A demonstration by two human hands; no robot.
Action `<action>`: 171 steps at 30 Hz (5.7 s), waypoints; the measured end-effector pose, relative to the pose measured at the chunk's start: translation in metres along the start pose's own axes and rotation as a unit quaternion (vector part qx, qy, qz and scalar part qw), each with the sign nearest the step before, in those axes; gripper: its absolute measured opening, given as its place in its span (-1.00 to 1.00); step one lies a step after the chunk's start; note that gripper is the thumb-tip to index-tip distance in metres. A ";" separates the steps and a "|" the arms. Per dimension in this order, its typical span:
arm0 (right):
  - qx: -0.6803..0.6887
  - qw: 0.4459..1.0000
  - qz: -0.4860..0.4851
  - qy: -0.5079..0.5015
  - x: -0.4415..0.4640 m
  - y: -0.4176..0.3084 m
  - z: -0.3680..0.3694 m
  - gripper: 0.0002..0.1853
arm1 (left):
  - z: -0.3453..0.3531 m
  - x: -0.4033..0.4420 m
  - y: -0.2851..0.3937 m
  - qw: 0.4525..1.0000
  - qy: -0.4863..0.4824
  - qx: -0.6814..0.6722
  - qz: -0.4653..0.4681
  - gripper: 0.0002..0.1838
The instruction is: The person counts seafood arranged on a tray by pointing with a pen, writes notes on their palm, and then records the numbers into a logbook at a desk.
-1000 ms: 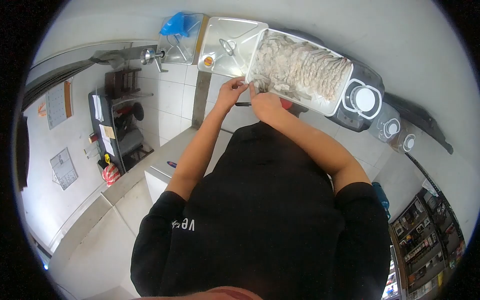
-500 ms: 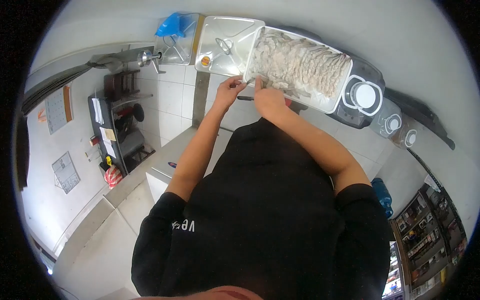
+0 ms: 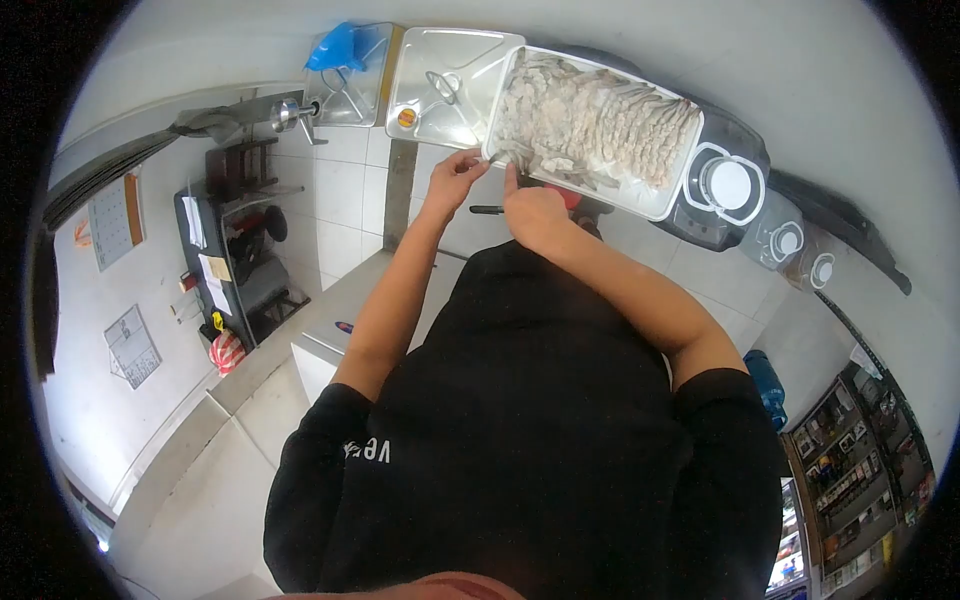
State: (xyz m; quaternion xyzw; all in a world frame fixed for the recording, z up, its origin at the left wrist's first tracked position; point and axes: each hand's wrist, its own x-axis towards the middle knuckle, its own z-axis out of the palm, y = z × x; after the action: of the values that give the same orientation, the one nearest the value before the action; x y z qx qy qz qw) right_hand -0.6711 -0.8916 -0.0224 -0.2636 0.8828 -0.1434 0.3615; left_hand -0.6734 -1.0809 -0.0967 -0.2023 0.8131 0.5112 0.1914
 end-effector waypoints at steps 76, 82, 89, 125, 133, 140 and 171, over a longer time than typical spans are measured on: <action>0.028 0.991 0.060 0.120 -0.050 0.080 0.005 -0.28 | 0.027 -0.013 0.060 0.936 -0.025 0.351 -0.030 0.04; 0.015 0.998 0.054 0.040 -0.058 0.070 0.020 -0.21 | 0.027 -0.014 0.061 0.938 -0.014 0.347 -0.017 0.05; 0.042 0.995 0.067 0.057 -0.056 0.071 0.029 -0.16 | 0.028 -0.009 0.057 0.924 -0.006 0.382 -0.003 0.05; 0.081 0.991 0.099 0.035 -0.072 0.069 0.027 -0.16 | 0.027 -0.009 0.068 0.909 -0.011 0.417 -0.008 0.00; 0.087 0.991 0.096 0.040 -0.073 0.069 0.026 -0.16 | 0.028 -0.007 0.067 0.907 -0.015 0.421 -0.010 0.01; 0.097 0.989 0.100 0.042 -0.075 0.071 0.030 -0.16 | 0.025 -0.003 0.064 0.921 -0.033 0.389 -0.004 -0.04; 0.217 0.970 0.102 0.041 -0.083 0.088 0.021 -0.28 | 0.030 -0.009 0.080 0.901 -0.021 0.433 -0.021 -0.05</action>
State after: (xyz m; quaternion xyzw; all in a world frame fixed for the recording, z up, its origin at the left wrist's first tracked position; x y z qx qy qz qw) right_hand -0.6381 -0.7737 -0.0298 -0.0812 0.8667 -0.3051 0.3863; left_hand -0.7046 -1.0209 -0.0443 -0.1057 0.9455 0.1090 0.2881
